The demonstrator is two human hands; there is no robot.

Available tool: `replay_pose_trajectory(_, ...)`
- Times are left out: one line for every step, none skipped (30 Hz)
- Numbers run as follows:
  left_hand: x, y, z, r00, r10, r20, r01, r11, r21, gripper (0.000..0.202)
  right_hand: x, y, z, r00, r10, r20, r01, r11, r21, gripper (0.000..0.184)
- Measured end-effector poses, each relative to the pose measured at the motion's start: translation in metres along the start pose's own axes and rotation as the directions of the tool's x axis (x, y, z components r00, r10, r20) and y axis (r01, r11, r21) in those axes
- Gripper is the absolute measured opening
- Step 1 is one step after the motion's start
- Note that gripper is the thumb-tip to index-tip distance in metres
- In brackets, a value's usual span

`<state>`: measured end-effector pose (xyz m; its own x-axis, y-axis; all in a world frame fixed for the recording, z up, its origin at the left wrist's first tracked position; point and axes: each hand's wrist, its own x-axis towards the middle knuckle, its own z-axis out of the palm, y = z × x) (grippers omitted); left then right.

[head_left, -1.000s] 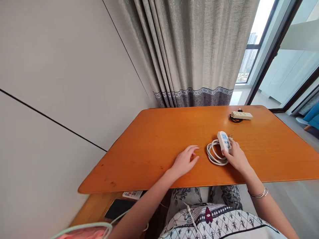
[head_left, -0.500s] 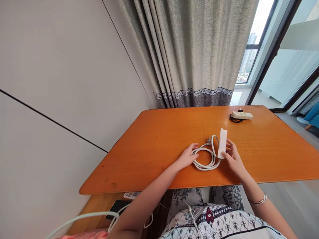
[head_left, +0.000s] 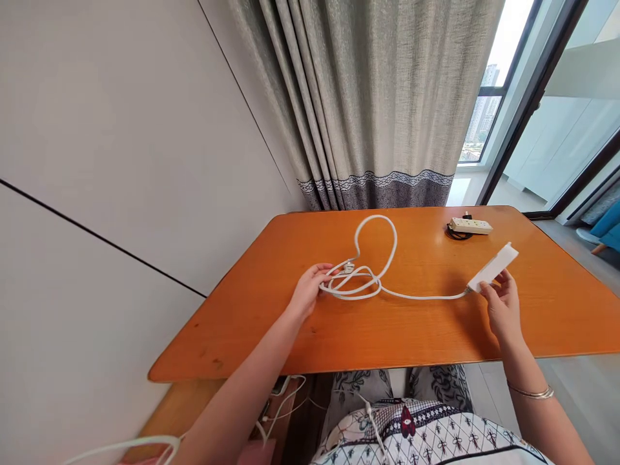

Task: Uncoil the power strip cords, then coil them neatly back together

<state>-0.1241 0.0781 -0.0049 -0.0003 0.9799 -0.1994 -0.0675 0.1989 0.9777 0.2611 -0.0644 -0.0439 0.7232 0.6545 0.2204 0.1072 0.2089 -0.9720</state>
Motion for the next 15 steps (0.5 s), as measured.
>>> replay_pose_trajectory(0.002, 0.004, -0.007, 1.0, 0.01, -0.002, -0.01, 1.0, 0.015, 0.031, 0.005, 0.001, -0.005, 1.0, -0.013, -0.023, 0.013, 1.0, -0.008, 0.068)
replay_pose_trajectory(0.004, 0.008, -0.014, 1.0, 0.021, -0.014, -0.021, 1.0, 0.02, 0.031, 0.01, 0.001, -0.009, 0.999, -0.024, -0.045, 0.023, 1.0, -0.013, 0.069)
replay_pose_trajectory(0.006, 0.012, -0.02, 0.999, 0.033, -0.038, -0.033, 0.999, 0.01, 0.032, 0.015, 0.002, -0.014, 0.997, -0.03, -0.065, 0.029, 0.999, -0.014, 0.069)
replay_pose_trajectory(0.009, 0.015, -0.025, 0.996, 0.045, -0.074, -0.046, 0.999, -0.017, 0.034, 0.021, 0.003, -0.018, 0.996, -0.03, -0.081, 0.029, 1.0, -0.01, 0.069)
replay_pose_trajectory(0.011, 0.018, -0.03, 0.992, 0.057, -0.115, -0.063, 0.997, -0.053, 0.035, 0.026, 0.005, -0.022, 0.995, -0.026, -0.092, 0.026, 1.0, -0.005, 0.069)
replay_pose_trajectory(0.014, 0.02, -0.033, 0.986, 0.068, -0.15, -0.082, 0.993, -0.087, 0.037, 0.031, 0.006, -0.025, 0.995, -0.02, -0.097, 0.02, 1.0, -0.002, 0.068)
replay_pose_trajectory(0.016, 0.022, -0.036, 0.981, 0.082, -0.174, -0.102, 0.989, -0.111, 0.038, 0.035, 0.007, -0.027, 0.995, -0.014, -0.099, 0.014, 1.0, -0.002, 0.068)
replay_pose_trajectory(0.019, 0.024, -0.037, 0.977, 0.099, -0.189, -0.124, 0.984, -0.125, 0.039, 0.038, 0.008, -0.028, 0.995, -0.014, -0.099, 0.014, 1.0, -0.008, 0.068)
replay_pose_trajectory(0.02, 0.025, -0.037, 0.973, 0.117, -0.199, -0.145, 0.981, -0.131, 0.039, 0.041, 0.009, -0.029, 0.995, -0.02, -0.101, 0.018, 1.0, -0.019, 0.068)
replay_pose_trajectory(0.021, 0.026, -0.036, 0.97, 0.133, -0.206, -0.163, 0.977, -0.137, 0.038, 0.043, 0.01, -0.028, 0.994, -0.028, -0.102, 0.024, 0.999, -0.033, 0.07)
replay_pose_trajectory(0.023, 0.028, -0.034, 0.966, 0.145, -0.215, -0.179, 0.972, -0.152, 0.035, 0.044, 0.01, -0.028, 0.994, -0.035, -0.104, 0.03, 0.998, -0.046, 0.071)
replay_pose_trajectory(0.024, 0.029, -0.033, 0.962, 0.155, -0.226, -0.198, 0.964, -0.179, 0.032, 0.045, 0.01, -0.028, 0.994, -0.04, -0.104, 0.034, 0.998, -0.059, 0.072)
replay_pose_trajectory(0.025, 0.03, -0.031, 0.956, 0.165, -0.242, -0.219, 0.951, -0.216, 0.028, 0.046, 0.01, -0.028, 0.994, -0.045, -0.103, 0.038, 0.997, -0.074, 0.073)
replay_pose_trajectory(0.026, 0.031, -0.03, 0.95, 0.173, -0.261, -0.241, 0.936, -0.256, 0.024, 0.047, 0.009, -0.028, 0.993, -0.051, -0.104, 0.041, 0.995, -0.091, 0.075)
replay_pose_trajectory(0.029, 0.032, -0.031, 0.941, 0.179, -0.286, -0.264, 0.919, -0.293, 0.021, 0.048, 0.008, -0.029, 0.992, -0.057, -0.109, 0.045, 0.993, -0.113, 0.076)
